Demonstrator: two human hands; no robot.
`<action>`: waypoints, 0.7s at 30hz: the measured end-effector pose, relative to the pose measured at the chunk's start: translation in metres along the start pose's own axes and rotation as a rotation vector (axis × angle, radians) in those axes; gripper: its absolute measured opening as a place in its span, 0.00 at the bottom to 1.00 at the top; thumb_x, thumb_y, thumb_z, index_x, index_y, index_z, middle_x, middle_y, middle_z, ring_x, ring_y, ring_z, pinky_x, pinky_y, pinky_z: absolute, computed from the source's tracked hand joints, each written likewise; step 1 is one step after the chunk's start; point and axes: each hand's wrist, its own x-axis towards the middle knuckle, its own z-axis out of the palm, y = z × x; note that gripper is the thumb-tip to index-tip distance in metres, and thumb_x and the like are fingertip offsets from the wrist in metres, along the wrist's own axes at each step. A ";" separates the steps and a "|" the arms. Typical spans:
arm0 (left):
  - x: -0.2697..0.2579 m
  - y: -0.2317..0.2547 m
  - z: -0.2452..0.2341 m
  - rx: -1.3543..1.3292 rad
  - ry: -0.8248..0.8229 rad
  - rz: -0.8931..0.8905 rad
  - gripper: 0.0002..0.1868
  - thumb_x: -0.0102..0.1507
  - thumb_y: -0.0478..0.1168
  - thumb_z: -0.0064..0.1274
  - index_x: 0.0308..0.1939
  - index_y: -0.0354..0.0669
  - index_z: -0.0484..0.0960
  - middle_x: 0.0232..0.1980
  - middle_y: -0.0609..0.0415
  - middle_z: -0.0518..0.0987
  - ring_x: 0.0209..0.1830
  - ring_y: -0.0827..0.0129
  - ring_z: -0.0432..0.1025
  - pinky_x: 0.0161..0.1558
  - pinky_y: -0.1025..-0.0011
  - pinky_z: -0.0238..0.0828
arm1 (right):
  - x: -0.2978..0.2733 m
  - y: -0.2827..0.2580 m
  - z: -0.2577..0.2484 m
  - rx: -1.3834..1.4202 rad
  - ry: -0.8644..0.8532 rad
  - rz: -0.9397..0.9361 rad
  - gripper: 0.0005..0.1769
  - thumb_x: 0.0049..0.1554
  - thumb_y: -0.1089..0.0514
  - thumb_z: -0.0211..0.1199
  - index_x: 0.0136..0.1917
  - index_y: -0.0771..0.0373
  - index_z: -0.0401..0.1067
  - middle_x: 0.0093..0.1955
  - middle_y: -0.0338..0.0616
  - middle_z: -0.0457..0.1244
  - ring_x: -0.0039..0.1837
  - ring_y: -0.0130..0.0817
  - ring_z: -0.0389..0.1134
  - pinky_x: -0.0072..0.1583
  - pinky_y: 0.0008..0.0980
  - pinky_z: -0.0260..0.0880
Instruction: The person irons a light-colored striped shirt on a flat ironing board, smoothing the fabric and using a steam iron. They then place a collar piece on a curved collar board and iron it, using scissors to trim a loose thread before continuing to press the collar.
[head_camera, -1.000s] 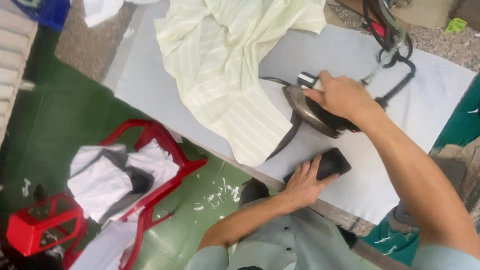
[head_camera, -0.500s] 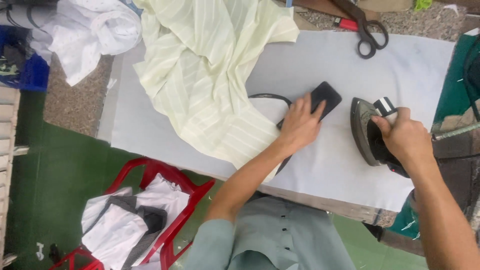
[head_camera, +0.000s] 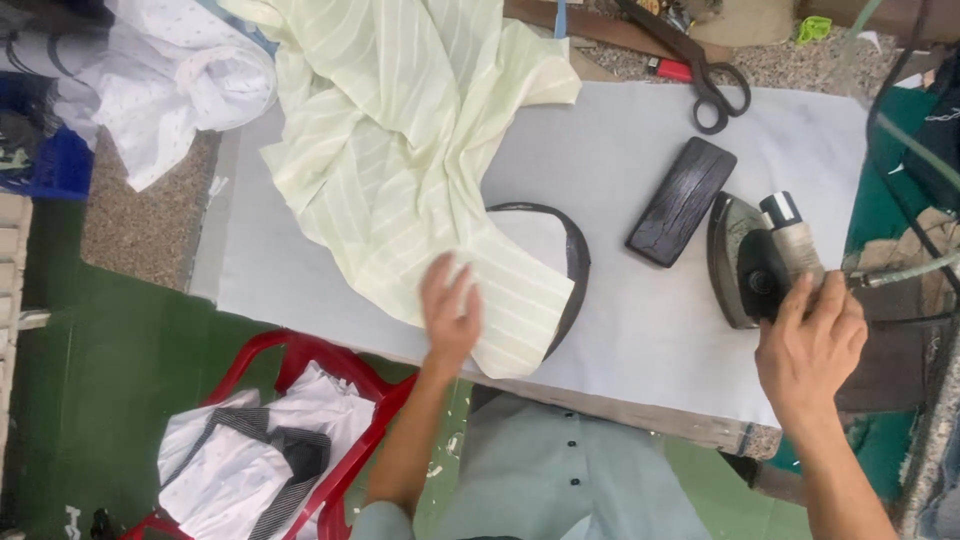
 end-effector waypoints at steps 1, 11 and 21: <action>-0.017 -0.021 -0.024 0.126 0.104 -0.091 0.19 0.70 0.32 0.52 0.66 0.41 0.73 0.71 0.44 0.69 0.72 0.53 0.65 0.73 0.56 0.66 | 0.010 -0.009 -0.009 -0.049 0.116 0.028 0.24 0.63 0.61 0.61 0.71 0.68 0.72 0.71 0.63 0.64 0.64 0.55 0.68 0.59 0.45 0.71; -0.055 -0.059 -0.118 -0.159 0.404 -1.208 0.22 0.74 0.41 0.47 0.69 0.35 0.66 0.68 0.37 0.68 0.65 0.54 0.68 0.63 0.62 0.71 | -0.063 -0.216 -0.001 1.674 -1.245 0.584 0.32 0.58 0.48 0.69 0.68 0.68 0.69 0.41 0.59 0.74 0.28 0.41 0.73 0.25 0.34 0.67; -0.162 -0.043 -0.068 0.124 0.302 -0.726 0.04 0.71 0.34 0.49 0.46 0.39 0.79 0.41 0.51 0.79 0.41 0.64 0.78 0.45 0.67 0.75 | -0.039 -0.253 -0.026 1.656 -1.300 0.551 0.23 0.56 0.44 0.74 0.34 0.66 0.80 0.25 0.47 0.67 0.24 0.33 0.65 0.24 0.29 0.62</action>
